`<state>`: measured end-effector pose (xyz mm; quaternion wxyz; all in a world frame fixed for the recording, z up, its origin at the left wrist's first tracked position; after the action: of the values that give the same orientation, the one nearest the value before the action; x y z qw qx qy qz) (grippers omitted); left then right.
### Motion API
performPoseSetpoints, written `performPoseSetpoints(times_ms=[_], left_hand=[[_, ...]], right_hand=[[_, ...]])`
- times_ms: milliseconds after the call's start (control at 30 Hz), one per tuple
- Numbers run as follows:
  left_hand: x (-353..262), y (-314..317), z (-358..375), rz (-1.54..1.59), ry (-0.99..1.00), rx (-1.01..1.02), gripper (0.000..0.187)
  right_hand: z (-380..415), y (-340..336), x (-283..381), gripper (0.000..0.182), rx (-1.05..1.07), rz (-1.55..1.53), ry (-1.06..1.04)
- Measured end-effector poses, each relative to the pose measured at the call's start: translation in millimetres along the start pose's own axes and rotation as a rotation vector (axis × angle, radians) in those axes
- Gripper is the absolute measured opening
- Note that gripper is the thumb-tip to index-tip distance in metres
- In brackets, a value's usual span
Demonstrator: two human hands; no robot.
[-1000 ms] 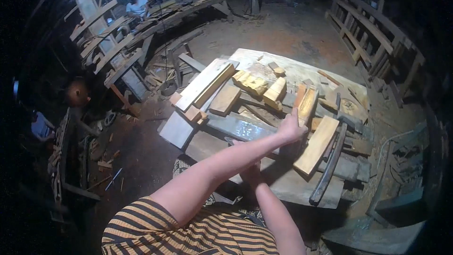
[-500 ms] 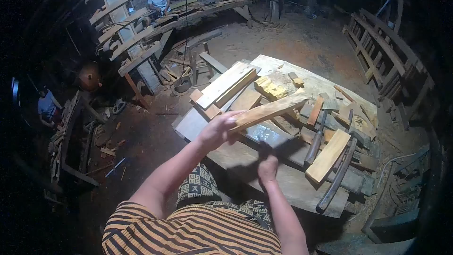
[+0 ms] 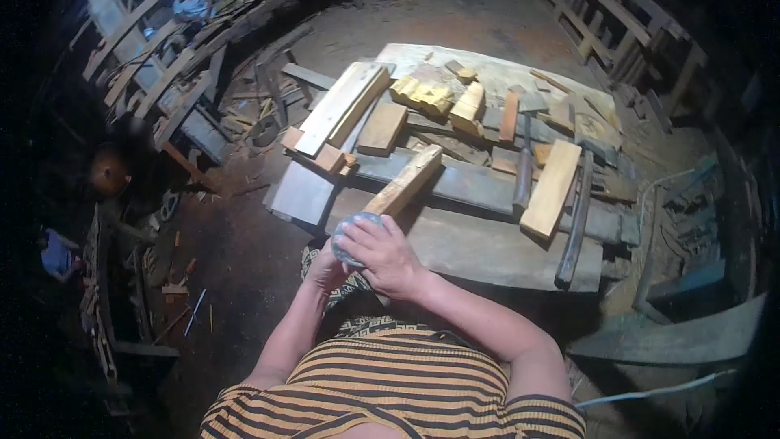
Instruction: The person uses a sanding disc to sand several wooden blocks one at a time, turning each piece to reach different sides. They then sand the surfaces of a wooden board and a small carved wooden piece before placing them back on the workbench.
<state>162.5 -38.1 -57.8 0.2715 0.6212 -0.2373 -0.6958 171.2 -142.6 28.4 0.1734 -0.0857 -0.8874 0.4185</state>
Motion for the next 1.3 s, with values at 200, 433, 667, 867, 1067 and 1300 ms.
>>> performPoseSetpoints(times_ms=[200,433,667,867,1067,1300], left_hand=[[10.1,-30.1,-9.0,-0.427,0.057,-0.173,0.037],[14.3,-13.2,-3.2,-0.384,0.047,-0.223,0.065],[19.1,-28.2,-8.9,-0.517,0.145,-0.119,0.050],[16.7,-27.0,-8.4,-0.623,0.118,-0.120,0.048],[23.6,-21.9,-7.8,-0.518,0.196,-0.098,0.068],[19.7,-24.5,-6.3,-0.602,0.237,-0.039,0.059]], right_hand=[[7.7,13.6,-0.8,0.036,0.025,0.067,-0.127],[-1.6,5.1,-176.9,0.029,-0.053,0.334,0.330],[-3.7,19.4,-30.4,0.030,-0.004,0.220,-0.037],[-5.9,33.6,-41.5,0.037,0.144,0.051,-0.136],[-13.6,2.5,-184.5,0.029,-0.033,0.260,0.319],[12.7,22.9,3.6,0.042,0.056,0.013,-0.171]])
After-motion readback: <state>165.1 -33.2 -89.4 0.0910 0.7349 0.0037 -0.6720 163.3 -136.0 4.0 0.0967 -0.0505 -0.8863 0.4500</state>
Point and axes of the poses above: each hand's wrist, its own z-axis away from the middle knuckle, its own y-axis out of the palm, x = y × z, the point moved 8 cm from there along -z, towards the middle knuckle, and after that the axes turned 12 degrees about z, right-handed, at the moved point
